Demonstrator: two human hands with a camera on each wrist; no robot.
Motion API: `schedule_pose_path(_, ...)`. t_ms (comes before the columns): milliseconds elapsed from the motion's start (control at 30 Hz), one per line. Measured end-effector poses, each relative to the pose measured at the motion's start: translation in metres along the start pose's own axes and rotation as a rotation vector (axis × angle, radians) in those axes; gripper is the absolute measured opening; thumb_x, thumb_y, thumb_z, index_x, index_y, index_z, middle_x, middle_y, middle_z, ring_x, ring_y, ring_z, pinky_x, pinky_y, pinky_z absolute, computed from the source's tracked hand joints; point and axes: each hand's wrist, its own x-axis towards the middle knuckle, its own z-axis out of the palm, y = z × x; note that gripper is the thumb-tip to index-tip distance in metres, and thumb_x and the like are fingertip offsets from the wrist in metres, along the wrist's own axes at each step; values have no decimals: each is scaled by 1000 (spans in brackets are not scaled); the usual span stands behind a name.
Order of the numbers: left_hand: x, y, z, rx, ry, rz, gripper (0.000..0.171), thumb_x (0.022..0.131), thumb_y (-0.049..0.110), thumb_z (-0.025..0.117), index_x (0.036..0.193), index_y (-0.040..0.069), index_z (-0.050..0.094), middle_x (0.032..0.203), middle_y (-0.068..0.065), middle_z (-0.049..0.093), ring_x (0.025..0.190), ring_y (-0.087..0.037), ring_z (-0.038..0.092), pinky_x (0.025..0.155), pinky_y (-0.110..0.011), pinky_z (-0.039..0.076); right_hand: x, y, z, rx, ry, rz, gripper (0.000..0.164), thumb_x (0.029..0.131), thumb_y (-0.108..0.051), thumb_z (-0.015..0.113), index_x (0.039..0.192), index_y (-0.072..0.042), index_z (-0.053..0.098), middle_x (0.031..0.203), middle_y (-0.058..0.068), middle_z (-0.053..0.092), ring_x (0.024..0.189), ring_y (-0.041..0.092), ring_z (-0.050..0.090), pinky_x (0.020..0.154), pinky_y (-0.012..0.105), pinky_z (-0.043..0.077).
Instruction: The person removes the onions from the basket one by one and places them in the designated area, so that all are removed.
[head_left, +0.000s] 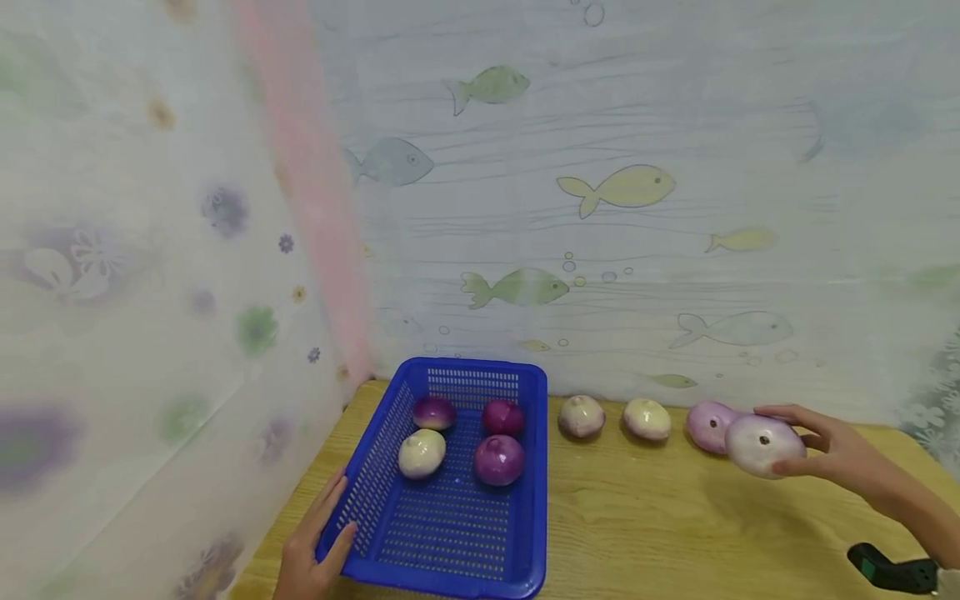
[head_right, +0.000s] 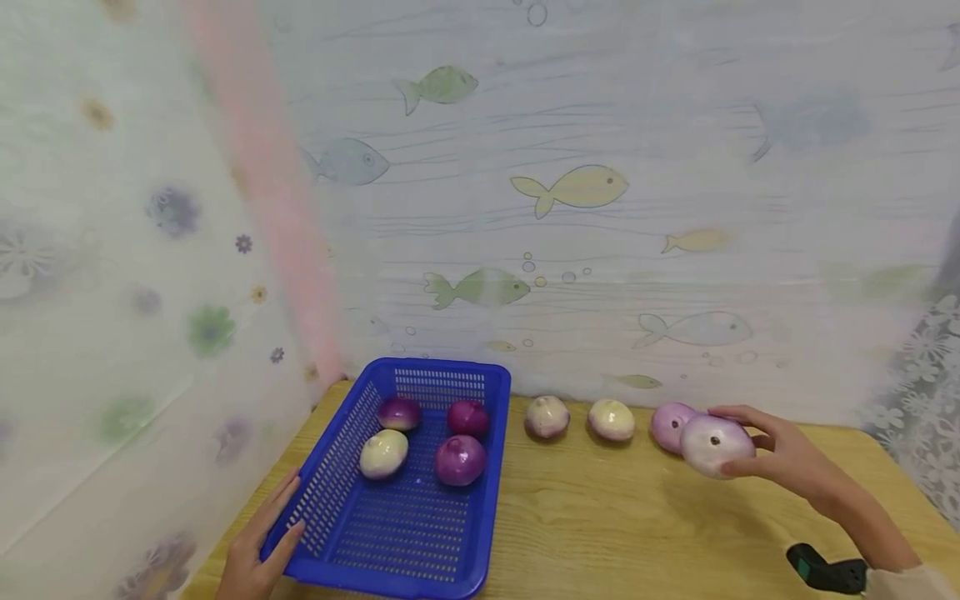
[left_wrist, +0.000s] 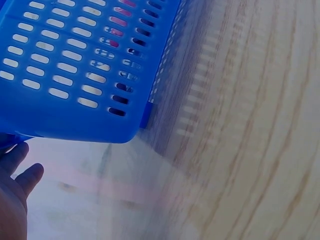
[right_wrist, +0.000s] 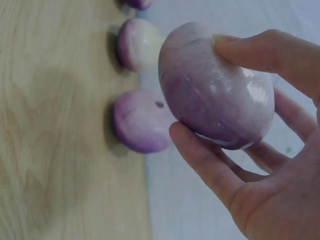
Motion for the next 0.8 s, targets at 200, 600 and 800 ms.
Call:
schedule_pose_path(200, 0, 1, 0, -5, 6, 18, 57, 82, -2, 67, 137, 4, 50, 139, -17, 48, 127, 7, 35, 98, -3, 26, 1, 18, -4, -45, 33, 55, 65, 85, -17, 71, 142, -12, 40, 124, -21, 40, 95, 1, 56, 66, 38, 53)
schedule_pose_path(600, 0, 1, -2, -4, 3, 36, 58, 82, -4, 66, 136, 2, 49, 139, -17, 47, 129, 4, 36, 100, -5, 26, 6, 51, -11, -8, 34, 158, 60, 90, -19, 65, 143, -19, 38, 131, 36, 34, 96, 38, 60, 67, 41, 55)
schedule_pose_path(800, 0, 0, -2, -4, -9, 47, 57, 82, -3, 66, 137, 3, 49, 140, -16, 47, 130, 1, 36, 100, -6, 26, 11, 67, -12, -35, 71, 198, 63, 88, -22, 67, 142, -5, 38, 128, 43, 31, 91, 29, 60, 68, 38, 56)
